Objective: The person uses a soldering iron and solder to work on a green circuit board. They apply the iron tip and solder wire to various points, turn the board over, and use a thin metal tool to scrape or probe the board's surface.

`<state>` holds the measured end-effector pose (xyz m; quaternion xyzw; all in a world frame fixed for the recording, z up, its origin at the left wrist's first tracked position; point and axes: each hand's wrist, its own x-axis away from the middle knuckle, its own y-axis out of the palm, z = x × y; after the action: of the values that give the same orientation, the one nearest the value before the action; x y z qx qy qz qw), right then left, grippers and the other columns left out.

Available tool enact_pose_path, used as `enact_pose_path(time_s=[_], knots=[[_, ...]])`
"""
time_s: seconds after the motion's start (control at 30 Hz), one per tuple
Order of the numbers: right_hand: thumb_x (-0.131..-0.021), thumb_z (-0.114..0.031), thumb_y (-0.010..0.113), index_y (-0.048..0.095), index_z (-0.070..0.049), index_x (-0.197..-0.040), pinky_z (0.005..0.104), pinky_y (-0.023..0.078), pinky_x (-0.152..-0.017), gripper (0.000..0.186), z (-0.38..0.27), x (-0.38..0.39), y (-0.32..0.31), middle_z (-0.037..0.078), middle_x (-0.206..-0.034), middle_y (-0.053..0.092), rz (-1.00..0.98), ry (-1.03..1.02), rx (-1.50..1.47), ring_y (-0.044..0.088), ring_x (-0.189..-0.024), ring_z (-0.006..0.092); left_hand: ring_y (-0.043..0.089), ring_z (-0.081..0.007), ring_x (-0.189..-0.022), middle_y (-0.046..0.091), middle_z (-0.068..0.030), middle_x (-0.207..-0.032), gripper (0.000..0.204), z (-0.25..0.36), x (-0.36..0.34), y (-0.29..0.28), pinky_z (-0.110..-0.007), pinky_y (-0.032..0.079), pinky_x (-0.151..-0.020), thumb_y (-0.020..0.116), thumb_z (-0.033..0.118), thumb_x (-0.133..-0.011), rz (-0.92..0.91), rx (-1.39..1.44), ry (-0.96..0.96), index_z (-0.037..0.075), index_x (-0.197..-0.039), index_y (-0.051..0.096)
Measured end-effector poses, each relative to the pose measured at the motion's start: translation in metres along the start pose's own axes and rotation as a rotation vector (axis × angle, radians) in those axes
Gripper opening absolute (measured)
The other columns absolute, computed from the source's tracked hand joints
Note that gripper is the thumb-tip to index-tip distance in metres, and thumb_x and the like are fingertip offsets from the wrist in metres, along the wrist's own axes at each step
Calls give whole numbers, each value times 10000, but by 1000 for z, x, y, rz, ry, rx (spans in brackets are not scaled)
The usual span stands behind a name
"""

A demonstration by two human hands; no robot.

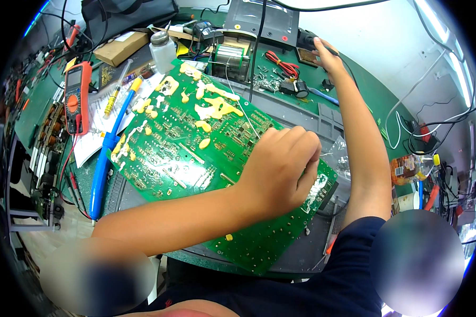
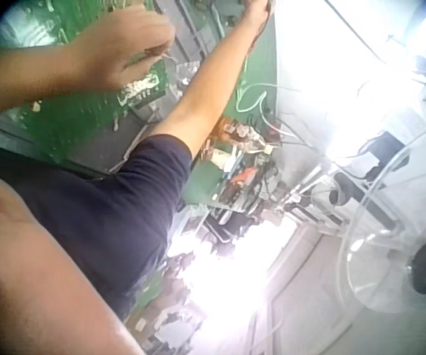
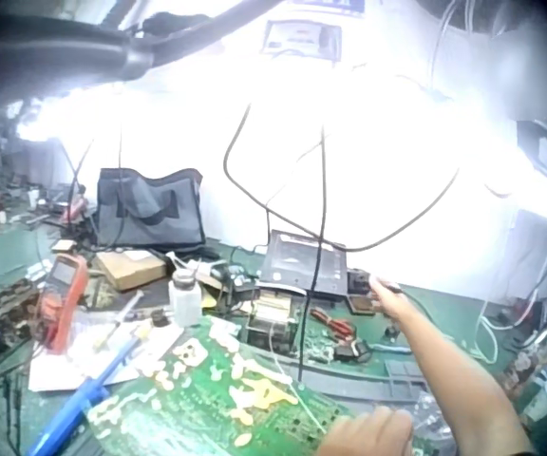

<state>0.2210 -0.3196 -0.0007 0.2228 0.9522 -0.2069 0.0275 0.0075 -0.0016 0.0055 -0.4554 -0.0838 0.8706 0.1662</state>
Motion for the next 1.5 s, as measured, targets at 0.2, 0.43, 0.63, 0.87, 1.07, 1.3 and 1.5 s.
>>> enact_pose_path(time_s=[0.2,0.43,0.63,0.87,1.07,1.3,1.5], knots=[[-975,-532,644,486,-51,-1459,352,516,-880,701,-9,16,-2,109,-1285,633,-2,87,-64,597,-1085,196,549,-304,-752,526,-98,-803,145,0,0,-1,-418,370,-664,637,3,-827,-13,-19,-5,53,-898,520],[-993,-467,655,461,-37,-1419,314,487,-852,636,-14,102,-35,110,-1281,659,-120,221,-409,608,-973,171,562,-317,-772,544,-107,-825,142,1,-3,-3,-430,374,-675,630,9,-821,7,23,4,53,-906,525],[-1053,-406,551,631,-69,-1339,282,463,-885,449,-45,219,-101,22,-1227,706,-269,38,-111,614,-1027,106,608,-347,-798,604,-140,-845,119,-9,-3,5,-438,451,-719,649,56,-818,32,46,11,32,-901,567],[-1024,-266,600,720,-51,-1190,272,489,-784,297,-97,379,-201,41,-1019,735,35,-47,618,638,-906,127,431,-95,-633,451,-20,-729,87,9,-9,-6,-279,366,-579,576,-17,-878,-44,156,-126,31,-917,515],[-960,-267,701,722,20,-1016,288,509,-757,293,-54,460,-182,62,-872,702,79,119,843,632,-810,129,428,-90,-635,462,-21,-757,102,9,-4,-3,-275,357,-566,574,-59,-902,-76,102,-58,39,-921,595],[-927,-311,744,710,12,-860,313,461,-594,332,-64,464,-97,70,-671,626,-7,4,818,564,-604,156,495,-141,-640,556,-68,-830,86,-1,-5,-5,-298,398,-583,607,-29,-896,-51,39,33,27,-920,667],[-862,-221,753,651,21,-754,322,464,-566,283,-50,443,-75,87,-654,641,-57,121,779,582,-546,172,531,-170,-646,592,-94,-870,65,2,-8,0,-313,426,-595,626,-8,-888,-53,87,-40,3,-937,667]])
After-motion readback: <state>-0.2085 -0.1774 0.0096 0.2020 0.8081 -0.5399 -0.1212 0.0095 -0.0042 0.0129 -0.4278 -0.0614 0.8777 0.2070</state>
